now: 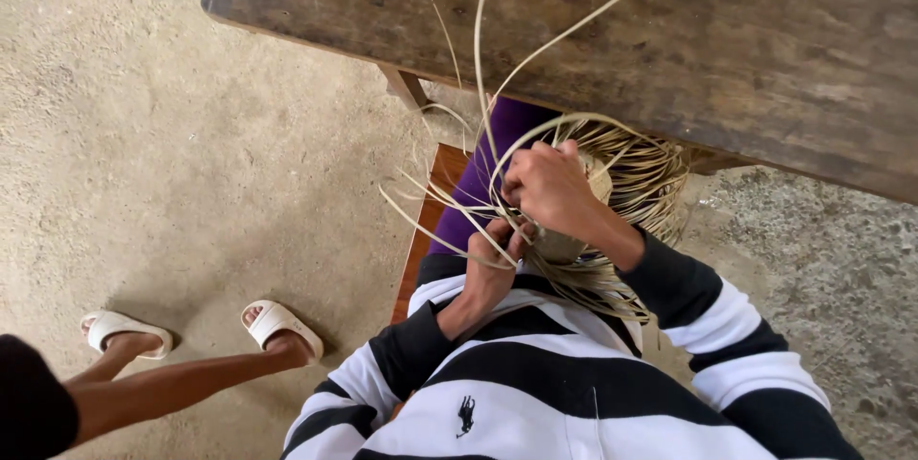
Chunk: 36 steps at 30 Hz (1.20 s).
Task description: Weaving a hat from dried straw fibers
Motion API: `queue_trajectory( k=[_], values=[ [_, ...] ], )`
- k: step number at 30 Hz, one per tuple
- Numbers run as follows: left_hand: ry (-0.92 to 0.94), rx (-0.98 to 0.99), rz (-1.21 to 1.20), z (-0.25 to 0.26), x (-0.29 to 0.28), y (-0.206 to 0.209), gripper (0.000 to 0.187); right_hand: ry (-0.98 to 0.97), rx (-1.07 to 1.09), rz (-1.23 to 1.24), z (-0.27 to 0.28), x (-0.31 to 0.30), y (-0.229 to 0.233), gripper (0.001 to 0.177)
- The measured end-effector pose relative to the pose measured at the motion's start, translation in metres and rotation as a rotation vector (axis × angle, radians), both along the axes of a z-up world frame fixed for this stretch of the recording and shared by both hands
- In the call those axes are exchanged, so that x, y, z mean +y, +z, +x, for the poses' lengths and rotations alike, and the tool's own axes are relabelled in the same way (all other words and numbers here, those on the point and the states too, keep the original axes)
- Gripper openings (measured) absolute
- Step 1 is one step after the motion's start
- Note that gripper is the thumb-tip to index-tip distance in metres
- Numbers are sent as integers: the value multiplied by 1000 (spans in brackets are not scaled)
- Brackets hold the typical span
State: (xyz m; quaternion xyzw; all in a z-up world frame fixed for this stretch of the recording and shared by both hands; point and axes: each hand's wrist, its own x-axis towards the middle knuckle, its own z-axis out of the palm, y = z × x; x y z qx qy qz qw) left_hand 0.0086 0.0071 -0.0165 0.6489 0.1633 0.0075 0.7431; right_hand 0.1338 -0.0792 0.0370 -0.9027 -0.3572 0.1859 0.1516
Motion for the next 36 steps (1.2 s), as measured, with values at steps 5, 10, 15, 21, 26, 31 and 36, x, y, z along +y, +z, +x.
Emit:
queue_trajectory(
  k=[5, 10, 15, 21, 26, 31, 36],
  values=[
    [18, 218, -243, 2, 1, -47, 23, -75, 231, -94, 8, 14, 16, 8],
    [109, 446, -486, 12, -5, -16, 14, -119, 372, -145, 12, 14, 11, 5],
    [61, 337, -269, 11, -12, -23, 23, -141, 293, -167, 16, 14, -11, 7],
    [19, 264, -144, 12, -10, 13, 23, -119, 284, -185, 16, 32, -17, 10],
    [-2, 257, -79, 7, -6, 5, 23, -208, 304, -231, 32, 53, -23, 8],
    [-14, 244, -60, 10, -4, 13, 26, -311, 246, -94, 47, 78, -44, 11],
    [39, 133, -9, 12, 6, 35, 23, -232, 237, 244, 15, 36, 54, 20]
  ],
)
